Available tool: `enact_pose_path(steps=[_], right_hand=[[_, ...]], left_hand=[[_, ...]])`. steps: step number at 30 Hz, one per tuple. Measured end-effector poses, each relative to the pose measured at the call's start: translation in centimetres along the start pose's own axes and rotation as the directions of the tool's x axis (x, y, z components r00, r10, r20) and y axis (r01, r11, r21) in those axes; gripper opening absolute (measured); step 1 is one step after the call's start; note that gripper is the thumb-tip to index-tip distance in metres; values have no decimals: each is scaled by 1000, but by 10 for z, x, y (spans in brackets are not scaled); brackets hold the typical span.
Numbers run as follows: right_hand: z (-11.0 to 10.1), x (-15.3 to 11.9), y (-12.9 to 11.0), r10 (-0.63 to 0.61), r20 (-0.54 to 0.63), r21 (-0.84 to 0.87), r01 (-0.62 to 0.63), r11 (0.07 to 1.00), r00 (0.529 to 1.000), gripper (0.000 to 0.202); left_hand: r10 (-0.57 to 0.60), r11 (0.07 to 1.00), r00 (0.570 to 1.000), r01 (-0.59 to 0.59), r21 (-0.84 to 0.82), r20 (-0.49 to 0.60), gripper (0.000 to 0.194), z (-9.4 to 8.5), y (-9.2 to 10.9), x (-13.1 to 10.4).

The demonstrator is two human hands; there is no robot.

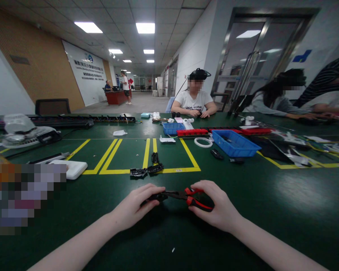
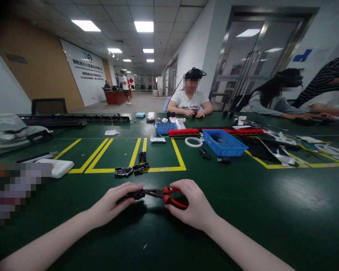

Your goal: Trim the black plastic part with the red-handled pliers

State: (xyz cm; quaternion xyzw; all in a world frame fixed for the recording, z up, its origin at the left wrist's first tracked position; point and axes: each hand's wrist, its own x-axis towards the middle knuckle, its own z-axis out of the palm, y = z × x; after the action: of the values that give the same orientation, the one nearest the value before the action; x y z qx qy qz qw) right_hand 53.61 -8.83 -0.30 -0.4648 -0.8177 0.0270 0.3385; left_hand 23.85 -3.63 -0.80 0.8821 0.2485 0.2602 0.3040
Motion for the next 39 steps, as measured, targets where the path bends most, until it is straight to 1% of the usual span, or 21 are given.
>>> enact_pose_path(steps=[4,13,15,21,24,29,31,33,36,39], right_hand=[[-1,1,-3,-3,7,-14,3,1000,1000,40],[-1,1,-5,-56,-3,-46,56,997,998,38],[-1,0,-4,-50,2,-40,50,998,999,39],[2,-2,0,8,32,15,-8,1000,999,44],[2,-2,0,15,40,30,-17,999,999,44],[1,1,-3,1,54,22,-2,1000,999,40],[0,1,-4,-12,50,7,12,1000,999,39],[1,1,-3,-33,42,-15,34,999,999,39],[2,0,-1,-58,18,-25,58,998,998,40],[3,-2,1,-26,24,18,26,1000,999,39]], left_hand=[[-10,1000,1000,10,-14,2,38,0,1,0],[-17,999,1000,18,-40,9,38,-1,-1,0],[-13,999,1000,13,-34,8,38,-1,1,0],[-2,1000,999,1,-24,-44,40,-2,9,0],[28,999,999,-30,-31,-45,42,0,6,0],[20,999,999,-22,-45,-50,40,1,1,1],[-3,999,999,1,-48,-50,38,1,0,1],[-74,996,996,71,-50,-54,34,0,-1,0],[-167,985,981,161,-70,-97,32,-1,-1,-1],[-162,984,977,151,-93,-136,29,-2,0,-1]])
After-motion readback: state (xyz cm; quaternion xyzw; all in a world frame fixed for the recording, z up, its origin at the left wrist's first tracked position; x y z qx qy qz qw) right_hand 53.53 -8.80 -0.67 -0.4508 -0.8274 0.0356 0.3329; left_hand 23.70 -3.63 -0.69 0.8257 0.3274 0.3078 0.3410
